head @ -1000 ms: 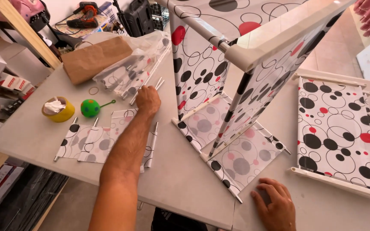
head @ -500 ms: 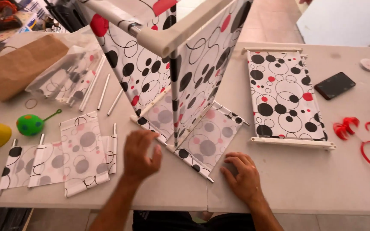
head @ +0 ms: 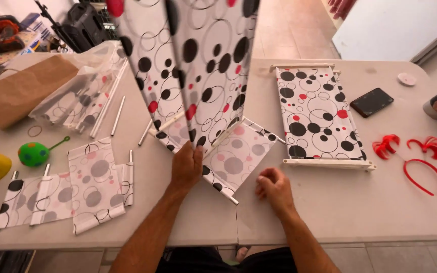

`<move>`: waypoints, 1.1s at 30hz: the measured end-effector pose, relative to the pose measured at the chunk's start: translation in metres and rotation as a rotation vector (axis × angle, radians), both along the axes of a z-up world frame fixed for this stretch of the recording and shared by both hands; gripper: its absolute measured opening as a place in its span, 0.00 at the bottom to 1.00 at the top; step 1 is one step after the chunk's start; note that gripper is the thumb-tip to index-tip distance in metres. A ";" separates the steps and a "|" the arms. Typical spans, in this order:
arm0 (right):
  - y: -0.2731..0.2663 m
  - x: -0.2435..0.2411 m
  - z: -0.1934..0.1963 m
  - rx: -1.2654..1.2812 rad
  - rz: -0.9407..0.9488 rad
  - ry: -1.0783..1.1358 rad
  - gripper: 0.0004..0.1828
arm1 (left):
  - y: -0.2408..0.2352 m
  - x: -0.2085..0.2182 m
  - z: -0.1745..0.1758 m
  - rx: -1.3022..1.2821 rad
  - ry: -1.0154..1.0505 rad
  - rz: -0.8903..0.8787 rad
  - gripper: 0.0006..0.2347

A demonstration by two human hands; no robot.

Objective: Assembling a multi-tiered shelf unit by connecting metal tubes and fabric panels.

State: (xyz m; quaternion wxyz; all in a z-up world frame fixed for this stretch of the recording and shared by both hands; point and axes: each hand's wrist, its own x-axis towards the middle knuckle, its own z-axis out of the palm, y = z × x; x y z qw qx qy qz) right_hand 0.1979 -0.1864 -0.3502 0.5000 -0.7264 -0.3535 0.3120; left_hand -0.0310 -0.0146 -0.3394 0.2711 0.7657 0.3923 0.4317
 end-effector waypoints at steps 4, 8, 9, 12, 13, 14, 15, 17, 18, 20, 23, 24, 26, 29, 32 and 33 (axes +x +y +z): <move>0.022 -0.010 0.015 -0.020 0.073 0.449 0.26 | 0.016 0.003 -0.030 0.027 -0.101 -0.029 0.16; 0.031 -0.008 -0.011 0.010 0.086 0.453 0.17 | 0.011 0.005 -0.019 0.033 -0.094 -0.060 0.18; 0.032 -0.008 -0.013 0.010 0.089 0.458 0.16 | 0.011 0.006 -0.016 0.011 -0.078 -0.059 0.17; 0.026 -0.008 -0.018 0.005 0.084 0.480 0.15 | 0.008 0.009 -0.008 -0.013 -0.048 -0.032 0.17; 0.024 -0.008 -0.019 0.014 0.074 0.496 0.14 | 0.008 0.011 -0.003 -0.001 -0.033 -0.011 0.17; 0.021 -0.010 -0.018 0.012 0.072 0.496 0.14 | 0.008 0.012 -0.003 -0.003 -0.033 -0.013 0.17; 0.019 -0.013 -0.017 0.029 0.056 0.508 0.14 | 0.007 0.013 -0.003 -0.016 -0.036 -0.014 0.17; 0.013 -0.017 -0.014 0.043 0.044 0.519 0.14 | 0.007 0.013 -0.005 -0.031 -0.041 -0.010 0.17; 0.011 -0.018 -0.013 0.056 0.028 0.512 0.14 | 0.010 0.013 -0.005 -0.040 -0.043 -0.014 0.16; 0.004 -0.018 -0.011 0.069 0.012 0.505 0.14 | 0.015 0.013 -0.006 -0.048 -0.045 -0.018 0.16; -0.014 -0.019 -0.002 0.077 -0.013 0.522 0.12 | 0.023 0.012 -0.013 -0.016 -0.081 -0.033 0.16; -0.021 -0.021 0.007 0.032 -0.031 0.508 0.12 | 0.027 0.013 -0.018 -0.013 -0.056 -0.026 0.15; -0.036 -0.019 0.011 -0.011 -0.049 0.495 0.13 | 0.030 0.013 -0.021 -0.008 -0.030 -0.021 0.13; -0.062 -0.006 -0.006 0.041 -0.086 0.526 0.12 | 0.028 0.011 -0.015 -0.013 -0.033 -0.057 0.15; -0.088 0.009 -0.023 0.131 -0.133 0.539 0.13 | 0.026 0.009 -0.008 -0.070 -0.038 -0.088 0.18; -0.095 0.014 -0.027 0.183 -0.163 0.597 0.11 | 0.027 0.010 -0.008 -0.076 -0.032 -0.097 0.18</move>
